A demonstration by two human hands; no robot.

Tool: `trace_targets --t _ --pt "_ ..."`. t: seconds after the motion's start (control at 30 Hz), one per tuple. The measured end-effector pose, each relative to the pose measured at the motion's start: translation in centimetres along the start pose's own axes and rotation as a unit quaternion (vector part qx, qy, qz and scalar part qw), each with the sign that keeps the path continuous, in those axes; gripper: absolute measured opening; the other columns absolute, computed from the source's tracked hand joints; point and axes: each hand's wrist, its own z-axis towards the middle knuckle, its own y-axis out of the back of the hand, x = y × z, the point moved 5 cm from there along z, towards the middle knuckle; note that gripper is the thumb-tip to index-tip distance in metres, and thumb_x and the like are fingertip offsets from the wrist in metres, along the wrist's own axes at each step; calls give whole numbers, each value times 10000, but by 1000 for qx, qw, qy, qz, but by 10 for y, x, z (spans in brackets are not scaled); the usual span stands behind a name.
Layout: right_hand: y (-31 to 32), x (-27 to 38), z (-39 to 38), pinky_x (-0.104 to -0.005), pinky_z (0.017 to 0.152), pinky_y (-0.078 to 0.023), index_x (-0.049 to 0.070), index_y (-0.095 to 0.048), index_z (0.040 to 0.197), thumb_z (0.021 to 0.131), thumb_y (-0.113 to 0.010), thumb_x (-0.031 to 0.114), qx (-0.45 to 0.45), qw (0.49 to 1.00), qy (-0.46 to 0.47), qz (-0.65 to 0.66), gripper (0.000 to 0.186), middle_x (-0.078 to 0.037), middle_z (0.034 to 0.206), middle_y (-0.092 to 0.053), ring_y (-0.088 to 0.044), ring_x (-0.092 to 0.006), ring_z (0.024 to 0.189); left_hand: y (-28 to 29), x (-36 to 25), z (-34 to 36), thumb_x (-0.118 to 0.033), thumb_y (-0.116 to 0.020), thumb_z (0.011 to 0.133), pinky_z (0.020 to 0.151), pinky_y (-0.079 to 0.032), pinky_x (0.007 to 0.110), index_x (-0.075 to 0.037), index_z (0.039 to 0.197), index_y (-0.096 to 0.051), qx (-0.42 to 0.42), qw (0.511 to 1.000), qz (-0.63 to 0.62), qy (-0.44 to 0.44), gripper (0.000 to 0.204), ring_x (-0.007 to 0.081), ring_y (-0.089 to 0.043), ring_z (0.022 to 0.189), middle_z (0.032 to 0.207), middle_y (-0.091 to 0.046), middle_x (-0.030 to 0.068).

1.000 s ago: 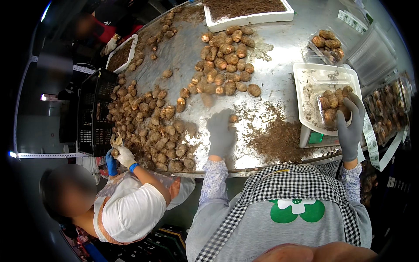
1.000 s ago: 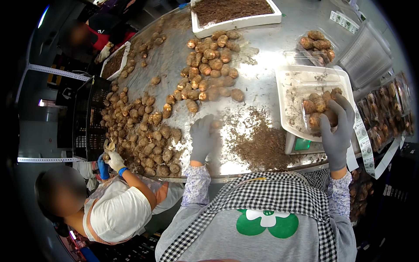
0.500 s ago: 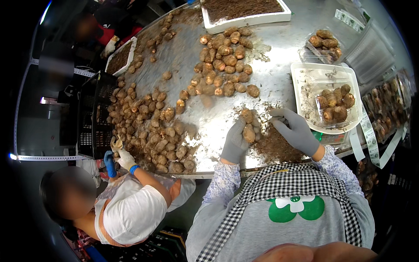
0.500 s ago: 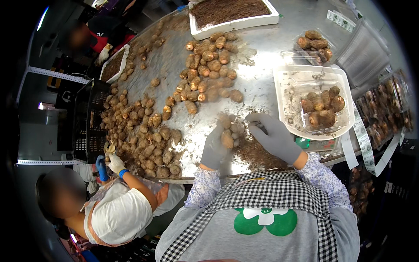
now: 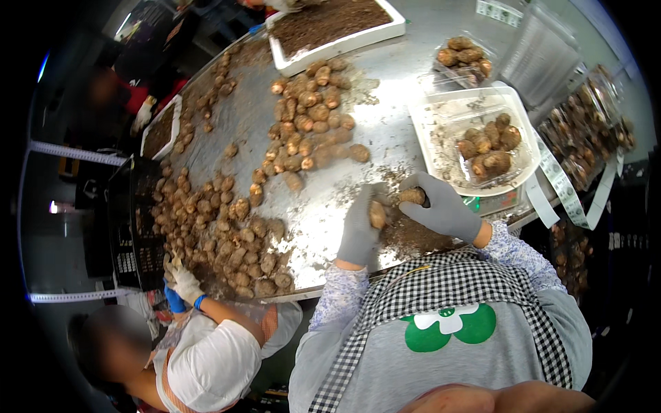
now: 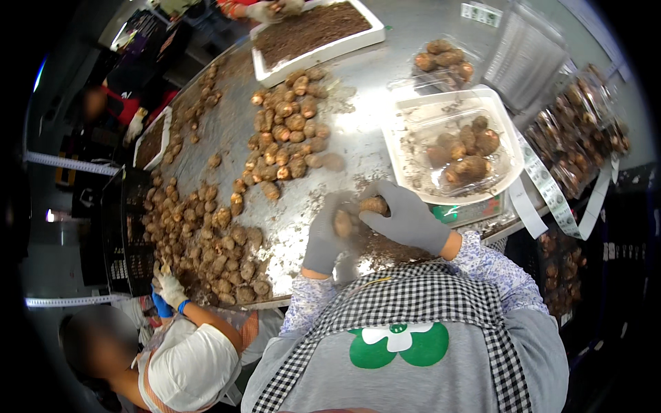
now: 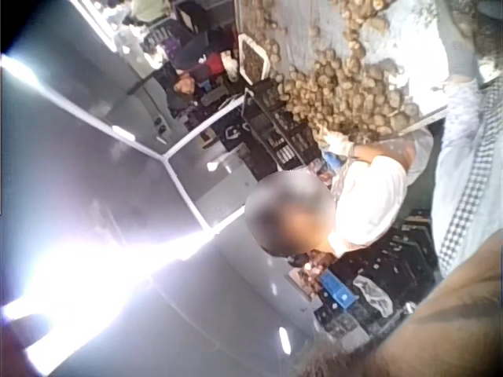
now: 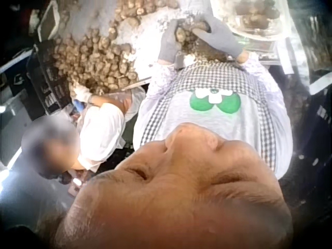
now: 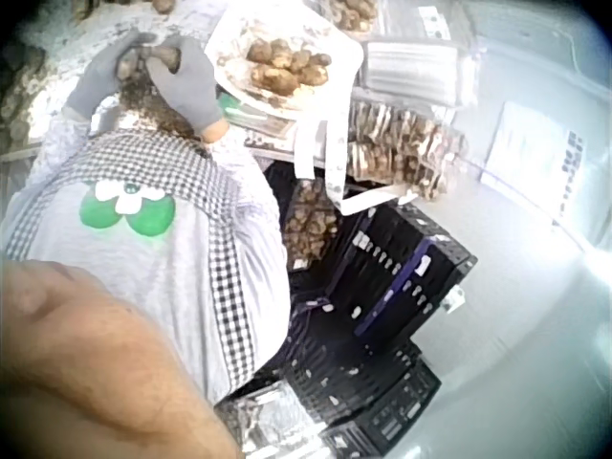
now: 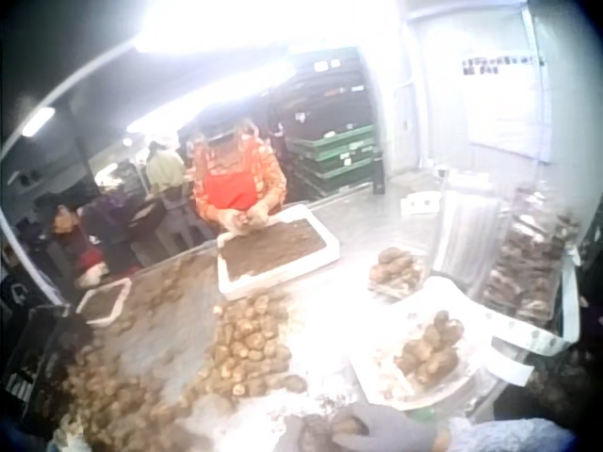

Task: The person picks potatoes from a large metal table, places them into a clear plastic container on a scale, and then moves the filled container to a nearby crate. The person repeats this process, handling the potatoes one at a time or in small groups.

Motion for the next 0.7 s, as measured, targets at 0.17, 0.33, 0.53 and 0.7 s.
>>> trace_targets --t 0.17,0.33,0.53,0.7 --pt "-13 -48 -18 -345 732 -515 39 -632 1034 919 -594 281 19 1000 23 3 271 -135 895 -678 -663 -240 805 -4 -5 20 -19 -571 949 869 -566 353 7 1341 -493 32 983 -175 39 401 267 -595 1099 1254 -550 173" --pt "-30 -60 -30 -340 741 -524 14 -683 978 982 -541 340 120 981 -140 53 355 -120 775 -690 -673 -230 737 -67 -52 22 -80 -538 988 937 -534 326 120 1379 -417 202 958 -200 -25 455 277 -612 1106 1315 -522 235" --pt "-33 -66 -29 -381 784 -527 7 -685 1053 979 -529 326 104 994 -39 7 362 -192 905 -696 -689 -289 824 -99 -41 56 -118 -454 1040 891 -491 286 98 1364 -458 240 953 60 -173 390 155 -580 1009 1085 -592 102" --pt "-34 -63 -29 -380 873 -515 20 -590 1242 973 -514 261 142 986 -85 -1 369 -206 1003 -684 -670 -314 949 -134 -64 62 -196 -455 1030 1108 -358 329 22 1343 -520 183 949 110 -232 387 269 -500 1305 1393 -533 190"
